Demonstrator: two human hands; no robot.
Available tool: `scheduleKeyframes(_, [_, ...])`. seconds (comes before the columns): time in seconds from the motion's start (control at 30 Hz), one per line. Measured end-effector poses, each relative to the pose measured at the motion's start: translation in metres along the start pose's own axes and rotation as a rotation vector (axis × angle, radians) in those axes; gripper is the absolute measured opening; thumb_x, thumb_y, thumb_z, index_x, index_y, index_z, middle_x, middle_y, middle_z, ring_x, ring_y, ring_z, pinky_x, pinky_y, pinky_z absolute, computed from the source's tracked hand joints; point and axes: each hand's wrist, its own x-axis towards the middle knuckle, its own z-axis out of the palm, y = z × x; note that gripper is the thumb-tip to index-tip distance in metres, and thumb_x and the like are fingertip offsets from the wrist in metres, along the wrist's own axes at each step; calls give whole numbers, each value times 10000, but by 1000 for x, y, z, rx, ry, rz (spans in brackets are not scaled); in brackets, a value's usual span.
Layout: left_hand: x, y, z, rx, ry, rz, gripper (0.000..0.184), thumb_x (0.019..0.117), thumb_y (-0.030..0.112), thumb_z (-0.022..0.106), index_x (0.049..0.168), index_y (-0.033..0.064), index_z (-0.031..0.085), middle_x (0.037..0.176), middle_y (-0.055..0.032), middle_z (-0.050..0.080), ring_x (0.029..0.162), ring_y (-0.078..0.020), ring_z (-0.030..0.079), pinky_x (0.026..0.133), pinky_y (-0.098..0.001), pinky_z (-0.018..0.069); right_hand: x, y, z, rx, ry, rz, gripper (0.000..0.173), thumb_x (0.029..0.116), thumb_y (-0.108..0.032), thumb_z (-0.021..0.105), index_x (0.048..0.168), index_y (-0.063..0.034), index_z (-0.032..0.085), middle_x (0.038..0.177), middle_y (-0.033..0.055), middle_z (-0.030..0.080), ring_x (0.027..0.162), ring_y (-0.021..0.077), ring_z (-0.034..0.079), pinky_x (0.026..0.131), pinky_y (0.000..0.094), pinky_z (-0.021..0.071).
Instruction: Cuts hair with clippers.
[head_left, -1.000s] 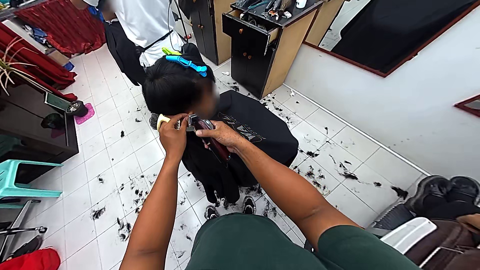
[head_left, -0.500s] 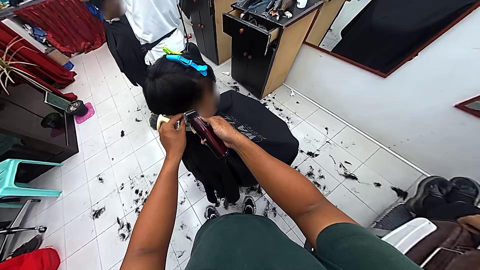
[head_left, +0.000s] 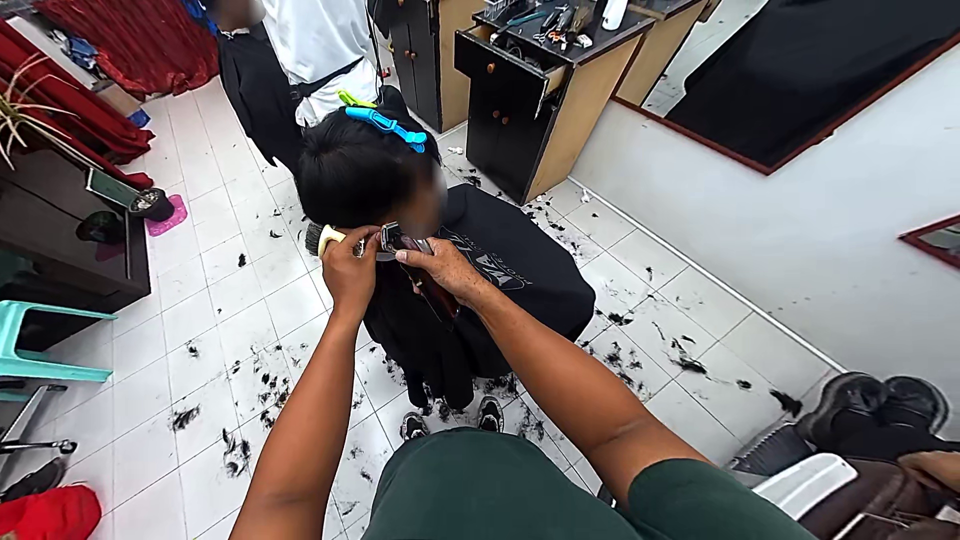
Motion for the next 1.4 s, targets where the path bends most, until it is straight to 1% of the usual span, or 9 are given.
scheduleKeyframes(0.2, [0, -2, -1, 5, -17, -13, 176, 979, 202, 700, 1084, 96, 794, 1060, -126, 753, 1017, -268, 697, 931, -508, 520, 3, -8, 3, 160, 39, 56, 480, 1127, -406, 339, 1185, -23, 622, 941, 104, 631, 692, 185, 648, 635, 353, 594])
scheduleKeyframes(0.67, [2, -4, -2, 18, -18, -16, 164, 974, 200, 708, 1075, 105, 795, 1051, -125, 751, 1020, -267, 691, 930, -502, 513, 5, -9, 0, 149, 12, 69, 491, 1132, -407, 306, 1190, -30, 614, 908, 103, 640, 665, 188, 655, 604, 343, 594])
scheduleKeyframes(0.8, [2, -2, -4, 5, -32, -18, 178, 980, 210, 702, 1089, 100, 791, 1062, -126, 752, 1022, -273, 693, 940, -511, 514, 6, 0, -3, 167, -2, -45, 493, 1131, -385, 295, 1189, -18, 619, 935, 103, 652, 707, 190, 664, 646, 361, 601])
scheduleKeyframes(0.93, [-20, 1, -12, -78, 89, 317, 198, 1008, 152, 653, 1101, -1, 739, 1094, -176, 713, 995, -239, 684, 861, -397, 559, -24, 18, -30, 95, -90, 1, 476, 1121, -382, 295, 1064, -57, 638, 810, 60, 644, 642, 157, 648, 610, 323, 593])
scheduleKeyframes(1.0, [-29, 12, -15, -185, -74, 422, 181, 978, 125, 660, 1047, -18, 746, 1021, -158, 729, 914, -181, 695, 812, -341, 578, -35, 37, -42, 266, -8, 22, 496, 1120, -379, 238, 1093, -57, 615, 790, 65, 652, 656, 160, 650, 627, 307, 584])
scheduleKeyframes(1.1, [-11, 46, -19, -399, -688, 128, 167, 991, 164, 677, 1091, 55, 754, 894, -8, 755, 655, -27, 642, 567, -209, 528, -44, 50, -52, 472, 74, 78, 620, 1112, -487, 130, 1162, -61, 577, 780, 72, 635, 615, 157, 621, 566, 272, 551])
scheduleKeyframes(1.2, [13, 60, 4, -640, -686, 13, 176, 1005, 146, 621, 1081, 34, 732, 850, 9, 744, 584, -4, 607, 482, -171, 477, -47, 48, -60, 416, 79, 130, 680, 1101, -523, 102, 1141, -33, 572, 715, 70, 616, 539, 148, 594, 495, 254, 524])
scheduleKeyframes(1.33, [22, 68, 21, -535, -881, -254, 164, 1029, 142, 619, 1103, 37, 720, 866, -26, 730, 597, -35, 593, 476, -187, 431, -52, 52, -67, 395, 109, 129, 667, 1110, -471, 85, 1137, -14, 570, 697, 69, 607, 534, 150, 592, 496, 259, 525])
scheduleKeyframes(1.4, [17, 66, 24, -647, -779, -203, 127, 1004, 102, 639, 1063, 36, 729, 833, -13, 737, 578, -10, 596, 466, -162, 436, -50, 48, -70, 393, 180, 112, 620, 1122, -422, 106, 1104, -14, 572, 697, 76, 610, 537, 156, 600, 501, 270, 537])
